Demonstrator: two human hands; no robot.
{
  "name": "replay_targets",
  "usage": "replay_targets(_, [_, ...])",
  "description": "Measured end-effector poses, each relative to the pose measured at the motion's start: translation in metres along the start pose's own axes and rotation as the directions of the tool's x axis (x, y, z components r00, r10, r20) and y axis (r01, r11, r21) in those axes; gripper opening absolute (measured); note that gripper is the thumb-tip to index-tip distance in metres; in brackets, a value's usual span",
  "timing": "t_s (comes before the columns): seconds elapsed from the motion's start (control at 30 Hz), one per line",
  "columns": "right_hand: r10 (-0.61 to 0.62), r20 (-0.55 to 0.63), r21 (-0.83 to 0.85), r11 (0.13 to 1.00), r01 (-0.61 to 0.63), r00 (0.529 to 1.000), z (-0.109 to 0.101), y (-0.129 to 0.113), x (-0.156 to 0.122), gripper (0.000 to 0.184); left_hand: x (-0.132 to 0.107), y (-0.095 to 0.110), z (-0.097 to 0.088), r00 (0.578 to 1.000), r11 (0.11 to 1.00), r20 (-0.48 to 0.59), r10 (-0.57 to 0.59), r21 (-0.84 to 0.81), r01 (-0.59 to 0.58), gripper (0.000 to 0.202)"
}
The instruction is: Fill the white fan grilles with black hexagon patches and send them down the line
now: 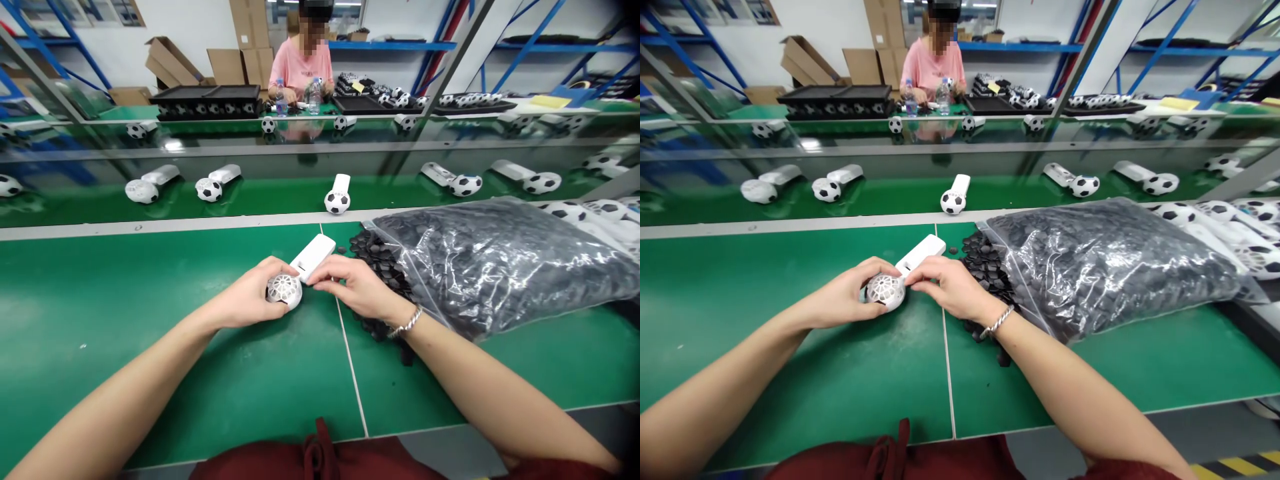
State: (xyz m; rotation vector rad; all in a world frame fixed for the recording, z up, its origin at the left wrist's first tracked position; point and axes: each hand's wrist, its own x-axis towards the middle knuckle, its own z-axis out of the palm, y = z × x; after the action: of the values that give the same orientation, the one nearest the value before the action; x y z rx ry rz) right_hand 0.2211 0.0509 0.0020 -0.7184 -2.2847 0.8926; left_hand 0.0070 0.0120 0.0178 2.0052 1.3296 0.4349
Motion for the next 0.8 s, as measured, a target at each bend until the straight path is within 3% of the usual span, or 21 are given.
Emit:
replay_targets(0.17, [-0.174,0.106,-0.038,0.983,0.179,0.979,0.012,0.003,0.001,0.016,0.0,0.001,0.004,0.999,0.999,0.046,0.028,-0.034,-0.026,0.043])
replay_targets(0.3, [-0.221,0.1,-0.047,0.973,0.226,0.97,0.017,0.003,0.003,0.01,0.001,0.004,0.017,0.995,0.999,-0.092,0.025,-0.036,-0.028,0.036])
replay_targets(0.47, [-0.142,0.015,-0.004,0.99,0.142,0.99,0.022,0.009,0.007,0.007,0.004,0.004,0.031,0.969,0.998,-0.24,0.062,-0.014,-0.068,0.023])
replay_targets(0.67, [-0.061,-0.086,-0.092,0.994,0.053,0.994,0.027,0.02,0.013,0.029,0.002,-0.001,0.039,0.946,0.996,-0.311,0.087,0.035,-0.08,0.026])
replay_targets(0.8, [0.016,-0.078,-0.201,0.979,-0.032,0.997,0.012,0.011,0.011,0.034,0.011,-0.001,0.03,0.954,0.996,-0.288,0.088,0.028,-0.084,0.024])
